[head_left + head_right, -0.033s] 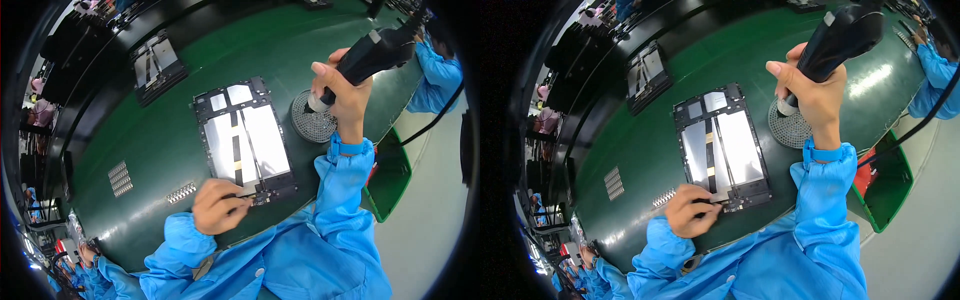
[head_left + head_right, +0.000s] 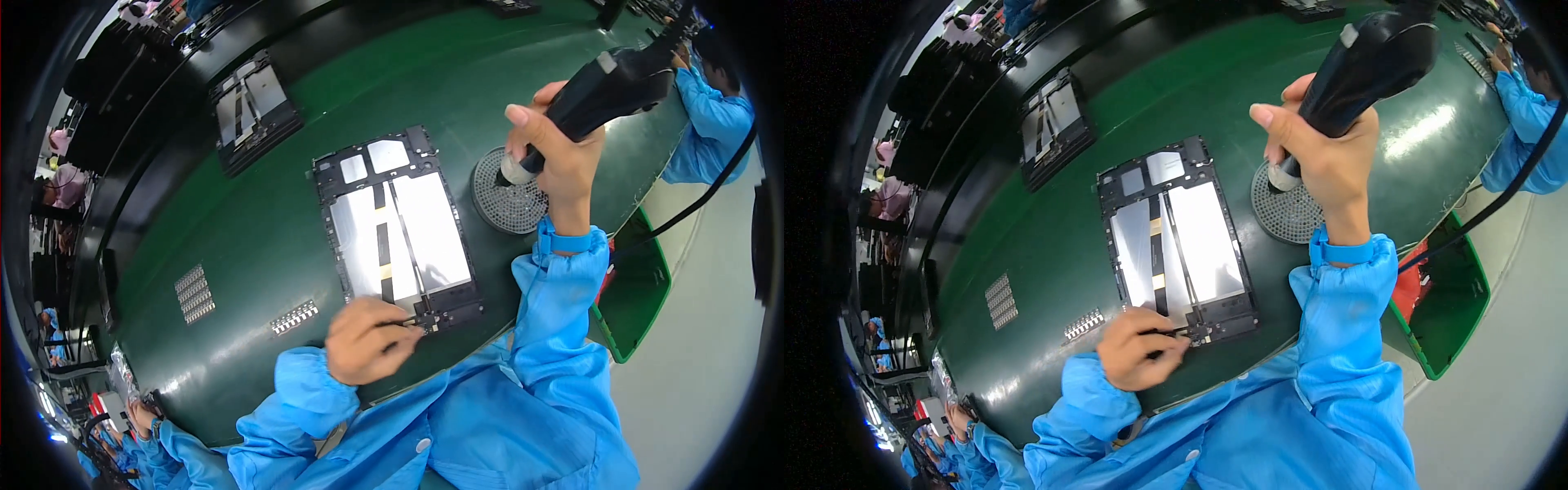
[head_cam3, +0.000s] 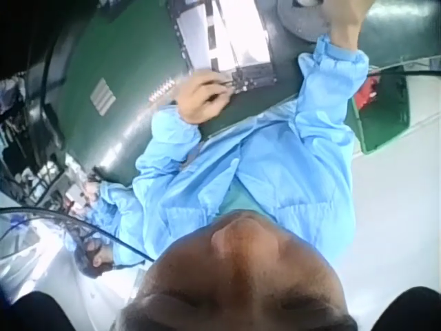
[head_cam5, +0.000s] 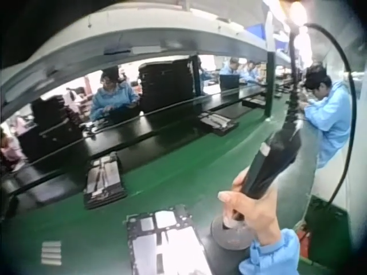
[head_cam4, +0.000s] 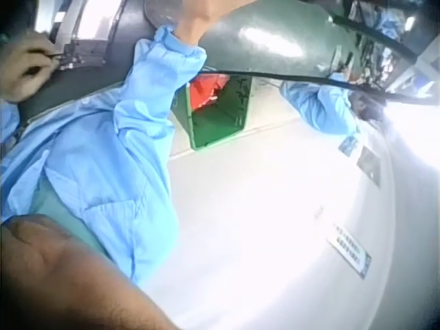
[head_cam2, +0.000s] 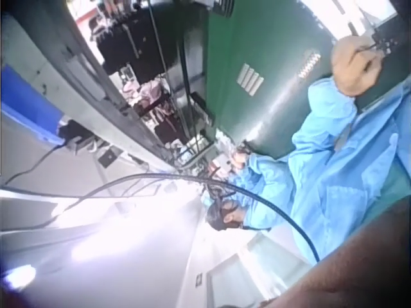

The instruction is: Assembling internal components into a tablet casing and securing them using an electric screwdriver.

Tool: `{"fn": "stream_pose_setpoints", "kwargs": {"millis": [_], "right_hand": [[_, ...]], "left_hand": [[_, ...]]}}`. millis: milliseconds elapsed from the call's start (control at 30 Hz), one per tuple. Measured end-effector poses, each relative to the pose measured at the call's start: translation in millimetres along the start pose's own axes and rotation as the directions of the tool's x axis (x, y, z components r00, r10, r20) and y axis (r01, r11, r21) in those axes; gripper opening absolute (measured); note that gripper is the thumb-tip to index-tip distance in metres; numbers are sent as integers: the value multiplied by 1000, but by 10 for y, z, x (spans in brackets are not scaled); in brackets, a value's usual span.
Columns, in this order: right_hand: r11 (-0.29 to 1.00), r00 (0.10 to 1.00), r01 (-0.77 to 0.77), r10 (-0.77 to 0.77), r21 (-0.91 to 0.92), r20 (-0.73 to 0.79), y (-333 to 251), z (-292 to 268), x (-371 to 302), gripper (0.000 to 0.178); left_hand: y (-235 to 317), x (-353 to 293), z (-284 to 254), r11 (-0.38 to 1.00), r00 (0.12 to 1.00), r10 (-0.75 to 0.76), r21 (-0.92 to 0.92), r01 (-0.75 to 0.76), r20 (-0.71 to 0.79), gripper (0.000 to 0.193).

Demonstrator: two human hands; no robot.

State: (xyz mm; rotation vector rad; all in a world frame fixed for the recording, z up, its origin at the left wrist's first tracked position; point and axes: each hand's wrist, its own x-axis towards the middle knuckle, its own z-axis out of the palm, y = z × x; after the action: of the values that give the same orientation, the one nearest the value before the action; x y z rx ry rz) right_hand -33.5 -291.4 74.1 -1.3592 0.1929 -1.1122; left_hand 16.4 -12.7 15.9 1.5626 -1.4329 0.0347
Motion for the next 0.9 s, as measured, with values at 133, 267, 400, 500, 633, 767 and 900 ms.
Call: {"fn": "stream_pose_setpoints", "kwargs": {"millis": [133, 267, 400, 500, 633, 767, 900], "right_hand": [[1000, 1000, -3, 3, -28, -4, 82, -47, 0, 22], [998, 1000, -14, 15, -59, 4, 149, -17, 61, 21], [994, 1000, -24, 25, -102, 8, 178, 7, 88, 22], [996, 1000, -13, 15, -93, 18, 200, 4, 95, 22], [993, 999, -32, 35, -112, 25, 210, 6, 113, 23], [991, 999, -33, 37, -128, 27, 218, -24, 104, 23], [992, 999, -4, 11, -126, 53, 217, -43, 108, 23]], "left_hand": [[103, -2, 266, 997, 999, 52, -62, -52, -5, 25], [151, -43, 320, 993, 1000, 25, -113, -27, -16, 23], [235, -75, 292, 990, 986, 114, -97, -102, 118, 22], [231, -85, 292, 992, 990, 63, -121, -47, 130, 21], [257, -79, 318, 989, 989, 61, -141, -41, 138, 20], [249, -50, 305, 983, 984, 61, -183, -29, 169, 18], [259, 47, 172, 968, 978, -9, -244, 60, 206, 16]]}}
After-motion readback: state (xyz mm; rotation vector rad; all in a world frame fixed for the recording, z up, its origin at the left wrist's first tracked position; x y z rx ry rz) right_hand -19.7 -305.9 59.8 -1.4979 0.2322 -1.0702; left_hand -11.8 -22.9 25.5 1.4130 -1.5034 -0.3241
